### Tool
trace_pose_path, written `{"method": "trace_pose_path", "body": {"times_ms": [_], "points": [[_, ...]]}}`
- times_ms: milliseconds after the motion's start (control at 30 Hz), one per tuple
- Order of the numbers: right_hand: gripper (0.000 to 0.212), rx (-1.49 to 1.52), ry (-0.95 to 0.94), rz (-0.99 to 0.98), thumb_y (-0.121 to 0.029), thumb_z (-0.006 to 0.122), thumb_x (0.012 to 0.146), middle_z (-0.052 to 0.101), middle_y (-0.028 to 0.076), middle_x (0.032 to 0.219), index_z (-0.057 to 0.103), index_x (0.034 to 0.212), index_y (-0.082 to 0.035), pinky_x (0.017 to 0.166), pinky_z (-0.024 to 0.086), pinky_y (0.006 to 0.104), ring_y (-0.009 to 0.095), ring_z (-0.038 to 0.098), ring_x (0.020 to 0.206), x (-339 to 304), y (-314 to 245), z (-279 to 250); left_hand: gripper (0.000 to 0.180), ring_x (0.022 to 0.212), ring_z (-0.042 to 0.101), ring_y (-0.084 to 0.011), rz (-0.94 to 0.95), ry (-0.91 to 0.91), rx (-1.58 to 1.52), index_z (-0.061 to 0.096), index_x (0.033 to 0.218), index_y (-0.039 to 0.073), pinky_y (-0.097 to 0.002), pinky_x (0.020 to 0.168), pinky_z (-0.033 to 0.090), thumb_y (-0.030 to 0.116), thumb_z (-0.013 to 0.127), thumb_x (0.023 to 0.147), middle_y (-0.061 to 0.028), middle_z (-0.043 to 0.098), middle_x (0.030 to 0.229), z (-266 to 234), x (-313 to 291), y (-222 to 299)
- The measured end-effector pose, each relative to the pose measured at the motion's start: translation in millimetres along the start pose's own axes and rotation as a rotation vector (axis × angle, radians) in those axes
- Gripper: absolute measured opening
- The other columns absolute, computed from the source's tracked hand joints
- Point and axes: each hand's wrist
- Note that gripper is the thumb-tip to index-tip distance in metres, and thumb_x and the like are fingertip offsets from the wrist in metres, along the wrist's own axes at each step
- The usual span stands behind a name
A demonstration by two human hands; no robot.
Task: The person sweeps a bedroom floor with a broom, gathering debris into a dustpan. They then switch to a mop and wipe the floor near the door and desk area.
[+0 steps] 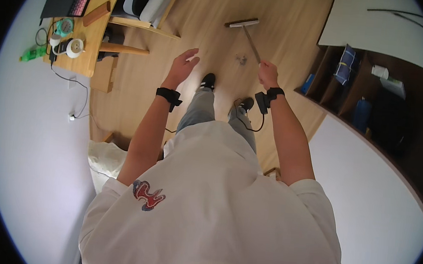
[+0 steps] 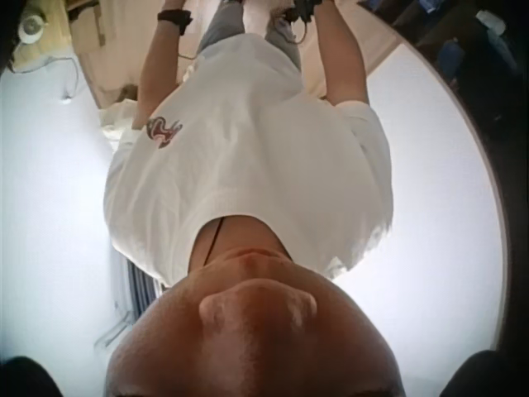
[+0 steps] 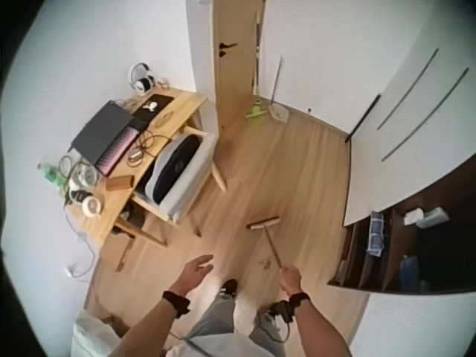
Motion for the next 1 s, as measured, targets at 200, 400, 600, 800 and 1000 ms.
{"method": "trace_pose_path", "body": {"times_ms": [200,400,600,800,1000], "points": [[0.032,-0.042,0.014,0.161,-0.02,0.05,0.092,0.067,0.014,0.09,0.064,0.116,-0.006,0.052,0.048,0.0351,0.022,0.06,0.062,-28,3,28,0.043,0.118,0.055,-0.0239,-0.025,-0.062,0.06,0.056,0.126,0.002,-0.0338,0.095,0.045,0.022,0.059,0.089,-0.0138,0.06,0.125,-23,11,-17],[0.034,-0.068,0.065,0.09,-0.019,0.051,0.09,0.067,0.02,0.101,0.063,0.119,-0.006,0.064,0.054,0.0369,0.03,0.066,0.078,-50,47,39,0.04,0.116,0.055,-0.0214,-0.023,-0.23,0.034,0.056,0.126,0.002,-0.0326,0.099,0.041,0.02,0.059,0.09,-0.0115,0.06,0.124,6,16,-23],[0.028,-0.116,0.099,0.061,-0.016,0.052,0.085,0.066,0.023,0.102,0.068,0.106,-0.007,0.079,0.054,0.0435,0.039,0.064,0.092,-74,93,46,0.04,0.115,0.056,-0.0219,0.045,-0.346,0.139,0.056,0.125,0.002,-0.0321,0.098,0.041,0.021,0.058,0.091,-0.0115,0.061,0.123,32,17,-9],[0.023,-0.181,0.15,0.034,-0.016,0.053,0.081,0.065,0.022,0.102,0.069,0.095,-0.006,0.082,0.053,0.0451,0.041,0.063,0.092,-96,148,53,0.04,0.115,0.056,-0.022,0.097,-0.432,0.174,0.056,0.125,0.002,-0.0323,0.099,0.041,0.023,0.058,0.091,-0.0115,0.061,0.123,48,9,-4],[0.026,-0.302,0.113,0.04,-0.015,0.055,0.082,0.063,0.023,0.108,0.067,0.104,-0.007,0.085,0.052,0.0466,0.041,0.061,0.099,-119,195,47,0.043,0.116,0.056,-0.0216,0.105,-0.528,0.245,0.055,0.127,0.001,-0.0325,0.095,0.045,0.02,0.061,0.089,-0.0131,0.06,0.124,69,-6,-12]]}}
Point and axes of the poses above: each hand's wrist, its own x-axis towards the middle knuckle, its own z-axis out of the palm, y = z × x
